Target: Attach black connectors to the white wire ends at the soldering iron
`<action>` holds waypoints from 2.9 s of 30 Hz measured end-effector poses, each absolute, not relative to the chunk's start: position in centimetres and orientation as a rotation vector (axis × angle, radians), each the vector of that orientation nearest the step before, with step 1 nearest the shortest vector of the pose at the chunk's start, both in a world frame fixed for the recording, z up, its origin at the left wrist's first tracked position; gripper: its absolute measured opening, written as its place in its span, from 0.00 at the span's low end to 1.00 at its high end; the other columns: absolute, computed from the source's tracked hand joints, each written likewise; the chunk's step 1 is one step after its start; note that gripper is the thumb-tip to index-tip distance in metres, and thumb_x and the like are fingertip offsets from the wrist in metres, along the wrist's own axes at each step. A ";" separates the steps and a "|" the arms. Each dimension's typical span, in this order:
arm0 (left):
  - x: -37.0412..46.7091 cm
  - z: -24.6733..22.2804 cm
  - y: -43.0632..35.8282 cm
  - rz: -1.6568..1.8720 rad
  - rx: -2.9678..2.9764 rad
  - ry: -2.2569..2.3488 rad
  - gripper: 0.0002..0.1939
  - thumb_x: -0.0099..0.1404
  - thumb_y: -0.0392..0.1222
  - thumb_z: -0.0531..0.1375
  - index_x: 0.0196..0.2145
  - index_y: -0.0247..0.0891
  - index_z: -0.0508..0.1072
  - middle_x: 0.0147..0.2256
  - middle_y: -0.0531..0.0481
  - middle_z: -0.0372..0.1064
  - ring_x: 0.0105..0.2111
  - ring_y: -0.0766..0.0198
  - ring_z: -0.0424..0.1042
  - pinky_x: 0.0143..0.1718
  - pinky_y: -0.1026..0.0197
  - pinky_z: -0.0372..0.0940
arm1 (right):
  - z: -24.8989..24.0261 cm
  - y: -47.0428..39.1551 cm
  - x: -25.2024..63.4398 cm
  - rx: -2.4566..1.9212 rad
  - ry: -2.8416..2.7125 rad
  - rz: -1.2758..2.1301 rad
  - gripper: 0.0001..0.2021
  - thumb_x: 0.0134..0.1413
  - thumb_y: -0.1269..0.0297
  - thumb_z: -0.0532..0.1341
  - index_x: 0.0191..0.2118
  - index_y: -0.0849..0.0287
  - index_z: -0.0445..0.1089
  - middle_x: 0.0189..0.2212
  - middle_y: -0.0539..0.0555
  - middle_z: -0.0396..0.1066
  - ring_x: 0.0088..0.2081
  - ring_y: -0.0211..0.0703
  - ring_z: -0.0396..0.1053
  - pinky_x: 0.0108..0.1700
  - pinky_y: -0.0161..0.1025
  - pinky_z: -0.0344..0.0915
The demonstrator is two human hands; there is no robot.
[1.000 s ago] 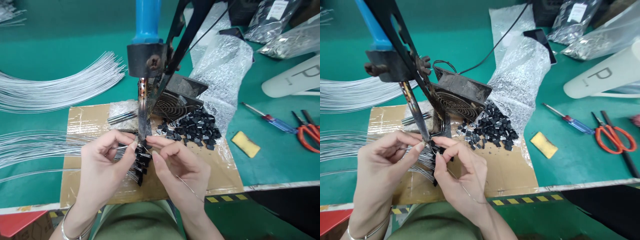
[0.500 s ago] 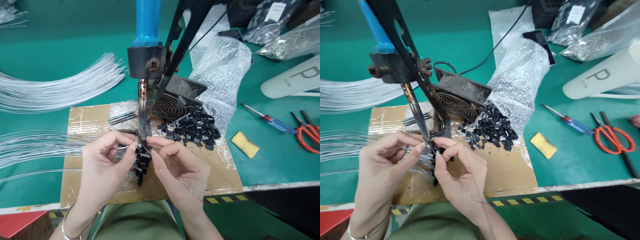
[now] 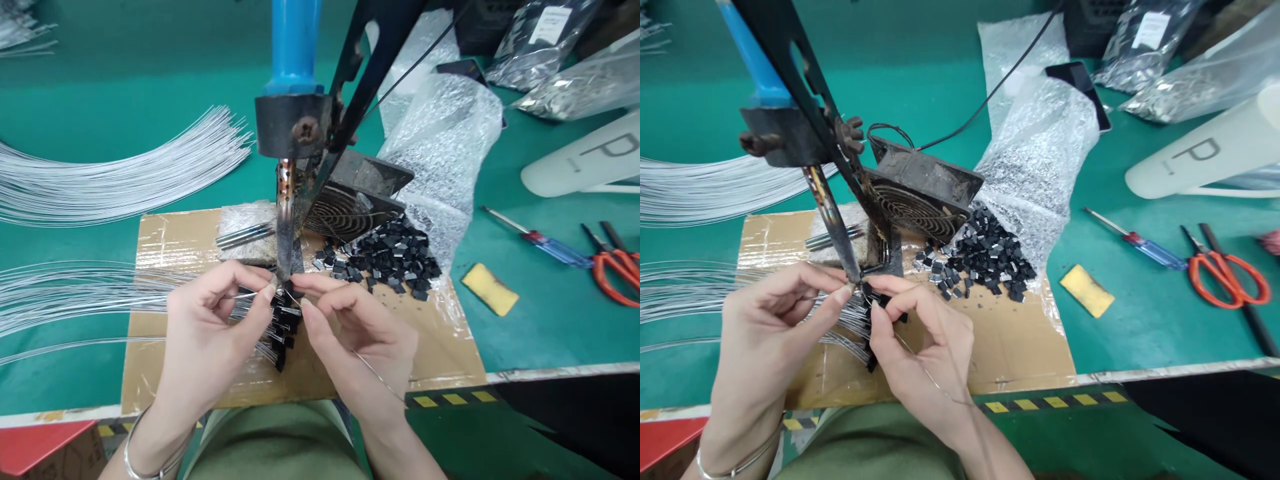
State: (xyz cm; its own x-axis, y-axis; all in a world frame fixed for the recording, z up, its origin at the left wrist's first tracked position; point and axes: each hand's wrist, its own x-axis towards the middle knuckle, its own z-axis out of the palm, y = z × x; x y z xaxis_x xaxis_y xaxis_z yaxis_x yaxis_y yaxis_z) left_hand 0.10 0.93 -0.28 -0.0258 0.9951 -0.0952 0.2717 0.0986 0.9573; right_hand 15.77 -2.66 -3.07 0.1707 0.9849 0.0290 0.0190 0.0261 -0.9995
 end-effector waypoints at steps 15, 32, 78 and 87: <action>0.1 -0.4 0.9 1.031 1.319 1.415 0.10 0.65 0.28 0.68 0.31 0.43 0.80 0.34 0.58 0.82 0.35 0.71 0.80 0.37 0.74 0.71 | -3.0 -2.7 15.7 -1.276 -1.102 1.057 0.09 0.65 0.73 0.67 0.34 0.53 0.73 0.49 0.55 0.84 0.51 0.49 0.83 0.56 0.46 0.77; -0.2 -0.5 0.8 1.041 1.367 1.403 0.10 0.65 0.28 0.68 0.32 0.43 0.80 0.35 0.60 0.81 0.35 0.74 0.79 0.38 0.77 0.70 | -3.5 -2.8 15.5 -1.227 -1.149 0.972 0.10 0.64 0.76 0.67 0.33 0.55 0.72 0.49 0.53 0.85 0.49 0.44 0.84 0.54 0.40 0.78; 0.0 -0.1 0.7 1.031 1.381 1.412 0.10 0.65 0.28 0.68 0.31 0.43 0.80 0.34 0.59 0.81 0.35 0.72 0.79 0.38 0.75 0.71 | -3.1 -2.7 15.1 -1.294 -1.241 0.843 0.09 0.63 0.77 0.67 0.36 0.54 0.74 0.46 0.55 0.85 0.47 0.47 0.84 0.50 0.42 0.80; -0.1 -0.2 0.7 1.002 1.414 1.424 0.10 0.65 0.28 0.67 0.31 0.43 0.79 0.34 0.60 0.81 0.34 0.73 0.78 0.36 0.75 0.69 | -3.3 -2.7 15.1 -1.274 -1.245 0.822 0.09 0.61 0.78 0.68 0.36 0.55 0.75 0.44 0.54 0.85 0.46 0.45 0.84 0.49 0.39 0.79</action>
